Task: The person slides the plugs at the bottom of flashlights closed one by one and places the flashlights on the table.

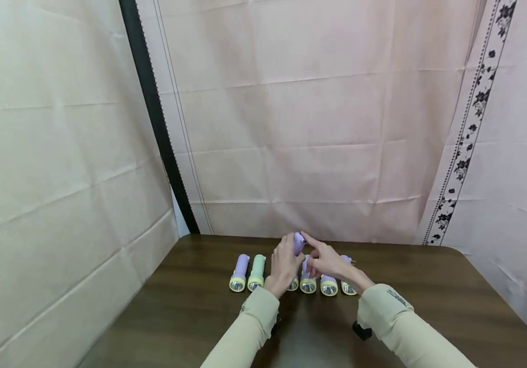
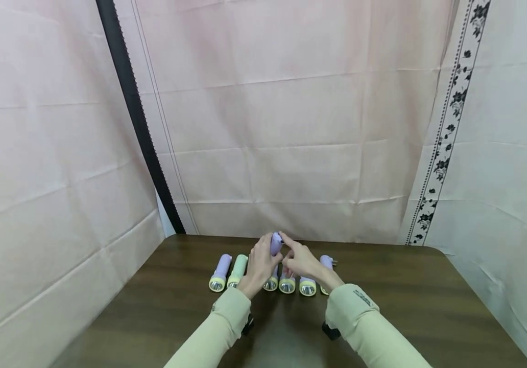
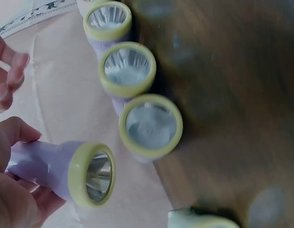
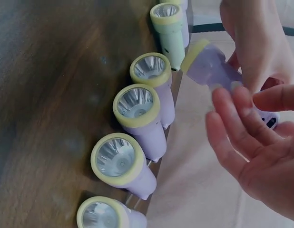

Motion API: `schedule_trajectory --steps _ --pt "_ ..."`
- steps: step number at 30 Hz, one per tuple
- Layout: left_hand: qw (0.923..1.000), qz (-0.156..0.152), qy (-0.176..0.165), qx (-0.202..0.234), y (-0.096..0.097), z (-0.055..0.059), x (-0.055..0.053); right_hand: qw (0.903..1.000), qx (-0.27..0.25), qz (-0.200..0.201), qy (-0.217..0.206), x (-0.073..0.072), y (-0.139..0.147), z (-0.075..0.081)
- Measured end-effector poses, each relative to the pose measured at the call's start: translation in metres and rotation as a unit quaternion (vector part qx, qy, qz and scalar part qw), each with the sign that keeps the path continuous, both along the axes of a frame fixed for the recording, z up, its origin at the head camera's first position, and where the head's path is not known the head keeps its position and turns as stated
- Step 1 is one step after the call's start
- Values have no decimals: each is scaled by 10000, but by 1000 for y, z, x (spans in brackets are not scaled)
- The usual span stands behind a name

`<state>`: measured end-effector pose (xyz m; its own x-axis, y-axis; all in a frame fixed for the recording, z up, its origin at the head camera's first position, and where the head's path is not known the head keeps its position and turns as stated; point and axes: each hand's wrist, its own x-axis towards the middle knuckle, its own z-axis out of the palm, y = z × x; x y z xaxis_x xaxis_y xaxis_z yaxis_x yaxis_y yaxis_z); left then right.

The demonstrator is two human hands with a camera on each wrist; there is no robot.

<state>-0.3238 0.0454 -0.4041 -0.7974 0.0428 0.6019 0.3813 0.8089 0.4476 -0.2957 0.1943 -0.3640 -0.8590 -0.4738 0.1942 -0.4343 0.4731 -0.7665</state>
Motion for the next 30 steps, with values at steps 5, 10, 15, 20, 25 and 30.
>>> schedule_trajectory --steps 5,10,15,20,25,30 --pt "9973 615 -403 21 -15 -4 -5 9998 134 -129 98 5 0 -2" --pt "9911 886 -969 -236 -25 -14 -11 9990 238 -353 159 5 5 -3" --pt "9866 1021 -1003 -777 -29 -27 -17 9989 287 -341 146 11 8 -6" --pt "9825 1230 -827 -1124 -29 -35 -28 9984 342 -439 52 13 14 -8" --pt "9698 1591 -927 -1596 -23 -37 -32 9983 399 -413 81 11 17 -8" --pt "9586 1802 -888 -2020 -15 -38 -34 9977 500 -460 -31 10 19 -6"
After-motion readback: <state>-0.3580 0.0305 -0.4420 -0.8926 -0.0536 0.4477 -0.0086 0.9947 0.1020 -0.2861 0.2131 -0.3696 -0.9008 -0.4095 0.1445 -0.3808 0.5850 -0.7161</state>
